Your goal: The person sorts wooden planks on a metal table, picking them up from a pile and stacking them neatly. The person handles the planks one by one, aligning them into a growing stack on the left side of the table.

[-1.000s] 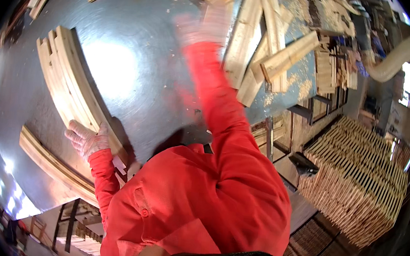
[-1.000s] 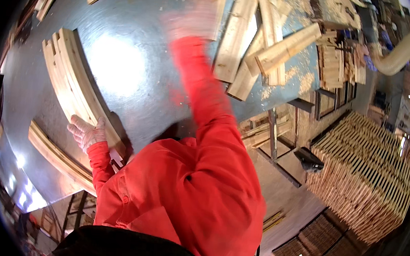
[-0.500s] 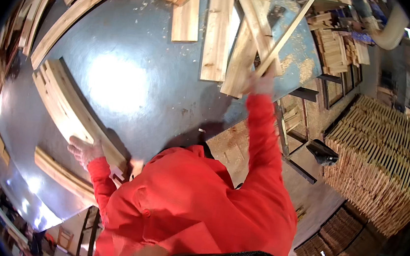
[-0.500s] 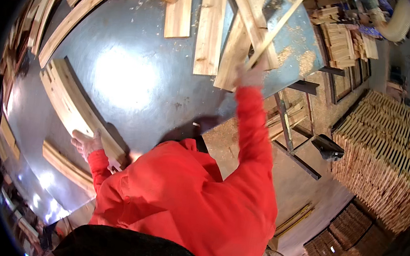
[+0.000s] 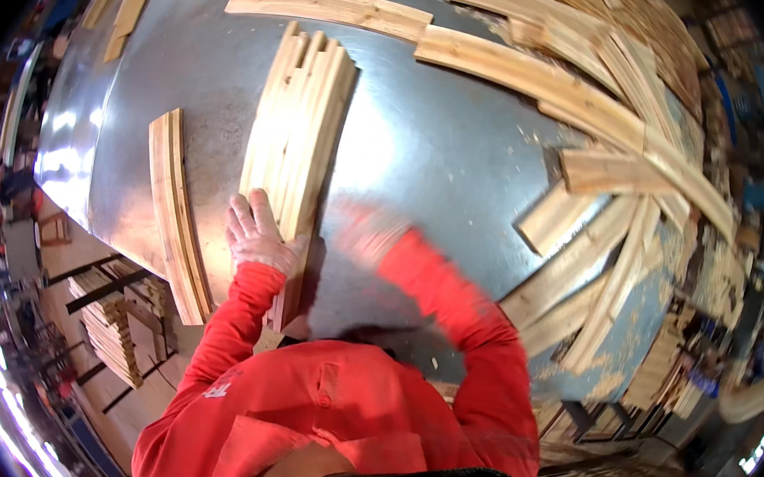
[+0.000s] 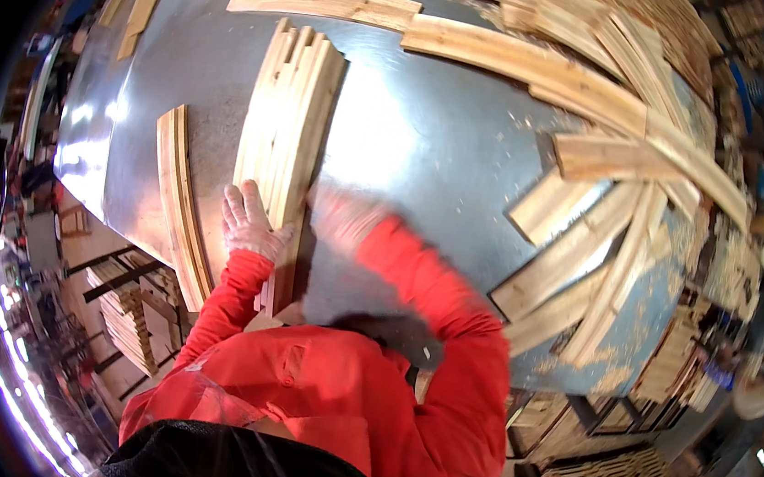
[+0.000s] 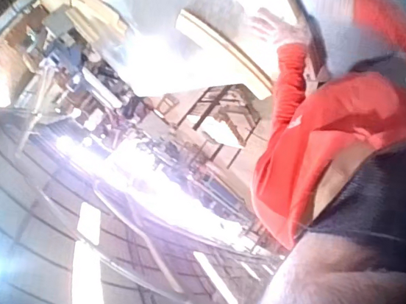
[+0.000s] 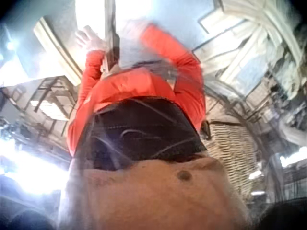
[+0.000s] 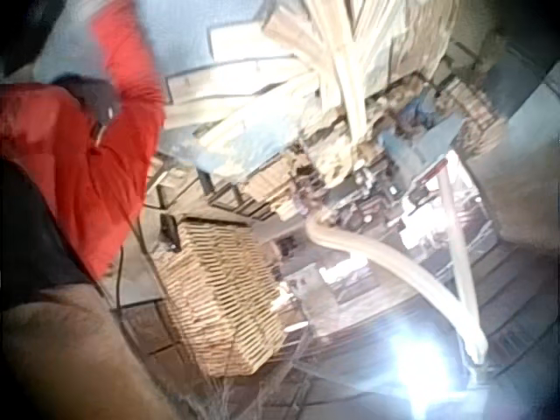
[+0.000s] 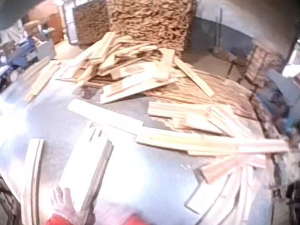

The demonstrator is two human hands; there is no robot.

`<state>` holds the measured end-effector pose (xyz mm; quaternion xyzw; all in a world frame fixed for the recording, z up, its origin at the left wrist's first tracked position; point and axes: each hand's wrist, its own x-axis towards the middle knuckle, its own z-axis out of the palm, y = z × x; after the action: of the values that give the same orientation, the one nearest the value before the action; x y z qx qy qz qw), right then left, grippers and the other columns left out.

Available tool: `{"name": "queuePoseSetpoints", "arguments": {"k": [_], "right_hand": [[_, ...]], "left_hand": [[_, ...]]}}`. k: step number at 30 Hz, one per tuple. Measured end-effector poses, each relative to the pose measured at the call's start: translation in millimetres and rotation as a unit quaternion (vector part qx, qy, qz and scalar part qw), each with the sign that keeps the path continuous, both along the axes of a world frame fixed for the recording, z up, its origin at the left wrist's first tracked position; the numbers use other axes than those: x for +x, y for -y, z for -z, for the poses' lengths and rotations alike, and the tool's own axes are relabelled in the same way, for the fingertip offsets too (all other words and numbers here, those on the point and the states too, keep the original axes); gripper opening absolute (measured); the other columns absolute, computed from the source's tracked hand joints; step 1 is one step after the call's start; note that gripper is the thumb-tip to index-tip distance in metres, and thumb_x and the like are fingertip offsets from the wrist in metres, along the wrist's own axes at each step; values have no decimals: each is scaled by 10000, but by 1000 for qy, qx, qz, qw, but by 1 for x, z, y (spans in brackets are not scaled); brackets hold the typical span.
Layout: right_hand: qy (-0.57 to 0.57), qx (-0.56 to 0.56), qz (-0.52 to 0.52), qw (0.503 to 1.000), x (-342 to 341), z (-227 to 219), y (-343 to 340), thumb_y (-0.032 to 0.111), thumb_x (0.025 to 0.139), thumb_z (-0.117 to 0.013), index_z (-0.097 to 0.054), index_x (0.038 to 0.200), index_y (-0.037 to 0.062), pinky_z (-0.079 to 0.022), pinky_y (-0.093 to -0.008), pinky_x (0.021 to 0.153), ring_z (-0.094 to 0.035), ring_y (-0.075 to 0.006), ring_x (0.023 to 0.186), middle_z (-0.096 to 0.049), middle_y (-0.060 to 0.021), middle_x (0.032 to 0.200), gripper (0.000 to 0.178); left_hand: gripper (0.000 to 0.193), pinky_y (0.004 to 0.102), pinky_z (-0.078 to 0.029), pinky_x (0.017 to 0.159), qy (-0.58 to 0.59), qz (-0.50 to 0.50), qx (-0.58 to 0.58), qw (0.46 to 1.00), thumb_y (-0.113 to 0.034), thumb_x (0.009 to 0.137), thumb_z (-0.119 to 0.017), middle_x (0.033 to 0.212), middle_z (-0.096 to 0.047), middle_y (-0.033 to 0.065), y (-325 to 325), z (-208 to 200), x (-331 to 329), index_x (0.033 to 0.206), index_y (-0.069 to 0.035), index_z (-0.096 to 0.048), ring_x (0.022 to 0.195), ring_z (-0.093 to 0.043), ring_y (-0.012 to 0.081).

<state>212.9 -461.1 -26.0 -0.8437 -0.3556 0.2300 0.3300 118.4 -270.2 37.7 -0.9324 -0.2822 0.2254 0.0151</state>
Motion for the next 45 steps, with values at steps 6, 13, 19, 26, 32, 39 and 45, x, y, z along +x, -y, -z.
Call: {"name": "queuePoseSetpoints", "arguments": {"k": [6,13,19,26,32,39,45], "right_hand": [[285,-410,132,856,282,-12,132,556,642,-768,-203,1504,163,-305,-480,1093,-412,-351,1305,-443,-160,1403,1103],[-344,-185,82,917,217,9,104,590,760,-662,-312,1483,145,-402,-404,1038,-525,-388,1217,-545,-255,1311,919],[-252,-192,61,947,28,-16,-93,723,840,-421,-618,1043,50,-519,-407,778,-645,-323,797,-661,-169,875,730],[105,33,235,966,185,-38,-153,400,873,-620,-617,1122,52,-525,-450,802,-640,-408,934,-670,-215,1012,428],[272,-325,50,905,330,16,-198,566,724,-728,-208,1486,139,-377,-502,1046,-361,-387,1350,-396,-217,1449,1017],[-60,-360,46,930,252,-49,-86,357,695,-803,-92,1517,80,-488,-447,946,-582,-349,1157,-484,-275,1356,1122],[-448,-184,185,855,-14,-10,16,297,678,-831,-395,1361,-3,-511,-351,884,-619,-244,991,-612,-150,1151,864]], "left_hand": [[1135,570,-209,1109,141,59,-14,988,-461,599,-810,1501,-188,303,-21,10,-8,1480,-68,-212,1369,-204,499],[1136,583,-254,1073,191,60,-2,980,-483,519,-829,1449,-271,306,-44,7,-10,1438,-71,-303,1301,-306,494],[1288,606,-148,1111,183,47,-33,981,-878,573,-542,1486,-175,359,-76,5,-10,1486,-24,-229,1373,-170,538],[1221,657,-112,1094,110,-20,-59,992,-581,515,-809,1489,-194,308,-70,5,-3,1460,-56,-241,1368,-159,548],[1131,662,-149,1082,154,12,-61,986,-557,512,-812,1466,-239,293,-73,0,-1,1414,-76,-328,1344,-211,541],[1071,654,-194,1064,198,-18,-61,978,-531,499,-822,1423,-338,266,-71,1,-8,1375,-83,-399,1317,-280,517],[1094,644,-202,1074,178,-3,-41,983,-601,560,-765,1472,-291,277,-71,1,-11,1431,-86,-349,1353,-258,496]]}}
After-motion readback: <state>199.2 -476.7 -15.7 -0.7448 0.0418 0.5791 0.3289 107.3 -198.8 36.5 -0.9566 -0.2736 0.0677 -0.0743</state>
